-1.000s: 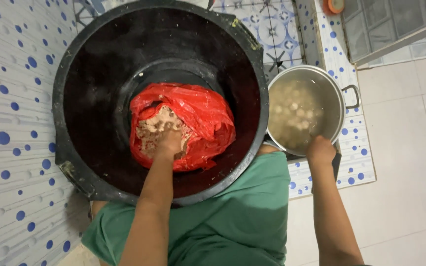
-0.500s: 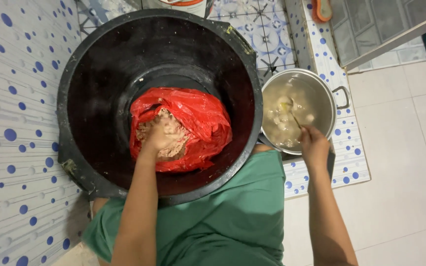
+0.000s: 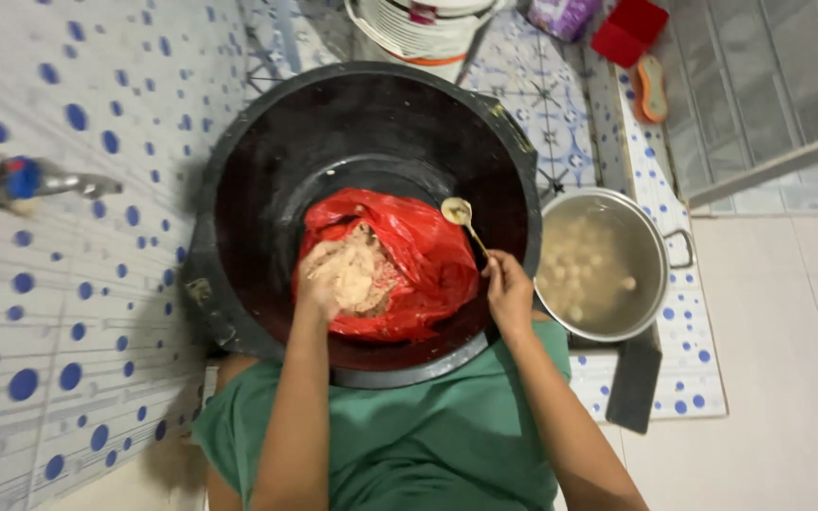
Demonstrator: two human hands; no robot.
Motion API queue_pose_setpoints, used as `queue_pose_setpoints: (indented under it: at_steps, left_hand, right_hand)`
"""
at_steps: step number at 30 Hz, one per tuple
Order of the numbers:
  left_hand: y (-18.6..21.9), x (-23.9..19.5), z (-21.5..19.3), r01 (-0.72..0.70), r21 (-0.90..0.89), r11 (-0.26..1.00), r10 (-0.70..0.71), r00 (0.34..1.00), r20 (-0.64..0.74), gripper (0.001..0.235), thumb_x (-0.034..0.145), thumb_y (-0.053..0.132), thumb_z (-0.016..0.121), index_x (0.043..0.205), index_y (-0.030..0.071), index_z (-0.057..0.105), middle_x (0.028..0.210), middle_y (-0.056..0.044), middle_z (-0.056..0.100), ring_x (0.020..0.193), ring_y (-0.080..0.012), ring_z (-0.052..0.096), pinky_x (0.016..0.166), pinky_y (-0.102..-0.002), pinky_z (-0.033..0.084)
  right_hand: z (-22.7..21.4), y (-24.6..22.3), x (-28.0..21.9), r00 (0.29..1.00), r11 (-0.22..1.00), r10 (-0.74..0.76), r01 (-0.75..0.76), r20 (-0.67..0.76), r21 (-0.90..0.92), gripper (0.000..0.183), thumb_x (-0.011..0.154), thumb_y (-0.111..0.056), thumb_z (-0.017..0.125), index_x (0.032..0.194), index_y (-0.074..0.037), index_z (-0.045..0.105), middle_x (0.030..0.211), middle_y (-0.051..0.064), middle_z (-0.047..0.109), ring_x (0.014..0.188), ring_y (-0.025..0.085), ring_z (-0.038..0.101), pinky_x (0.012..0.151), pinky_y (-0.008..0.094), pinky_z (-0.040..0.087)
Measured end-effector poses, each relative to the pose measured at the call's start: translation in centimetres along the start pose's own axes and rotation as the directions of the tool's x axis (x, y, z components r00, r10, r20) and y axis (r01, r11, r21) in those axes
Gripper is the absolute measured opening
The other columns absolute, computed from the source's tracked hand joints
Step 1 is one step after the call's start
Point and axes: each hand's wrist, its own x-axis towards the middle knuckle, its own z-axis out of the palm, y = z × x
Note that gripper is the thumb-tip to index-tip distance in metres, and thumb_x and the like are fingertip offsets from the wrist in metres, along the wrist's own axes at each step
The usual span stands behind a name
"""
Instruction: The person scoops a paste-like mixture from a red plastic bag inside a black bucket using a spoon, rolls it into balls by hand, and drops them into a pot of water. The process repeats continuously throughout the clip.
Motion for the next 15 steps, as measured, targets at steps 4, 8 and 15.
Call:
queue_pose_setpoints:
  at_steps: [4, 8, 15]
  left_hand:
    - [4.3, -2.0, 2.5, 0.008, -0.142, 0.990, -0.014, 0.999, -0.040, 0.028, 0.080, 0.014, 0.085, 0.105, 0.008, 0.077, 0.080, -0.007, 0.063, 0.071, -0.0155, 0.066, 0.070, -0.031, 0.060]
    - [2.0, -1.7, 2.9, -0.040, -0.013, 0.999, 0.039, 0.997, -0.073, 0.028, 0.073, 0.009, 0.092, 0.096, 0.008, 0.077, 0.075, 0.002, 0.057, 0.067, -0.0095, 0.059, 0.065, -0.024, 0.054]
    - [5.0, -3.2, 4.0, -0.111, 0.071, 0.991, 0.114, 0.993, -0.043, 0.032, 0.063, 0.005, 0.095, 0.066, 0.014, 0.064, 0.059, 0.003, 0.058, 0.057, -0.0112, 0.052, 0.056, -0.024, 0.043]
  right_hand:
    - [1.6, 1.1, -0.1, 0.997, 0.992, -0.079, 0.079, 0.010, -0.102, 0.015, 0.104, -0.012, 0.063, 0.110, -0.013, 0.077, 0.071, 0.006, 0.072, 0.073, 0.026, 0.070, 0.072, 0.038, 0.056]
    - [1.3, 1.1, -0.2, 0.997, 0.983, -0.074, 0.076, 0.020, -0.169, 0.015, 0.106, -0.015, 0.063, 0.111, -0.015, 0.077, 0.071, 0.004, 0.072, 0.073, 0.025, 0.070, 0.072, 0.037, 0.056]
    - [0.9, 0.0, -0.1, 0.996, 0.973, -0.064, 0.075, 0.060, -0.220, 0.016, 0.104, -0.008, 0.063, 0.111, -0.010, 0.077, 0.073, 0.008, 0.073, 0.077, 0.030, 0.071, 0.073, 0.041, 0.056]
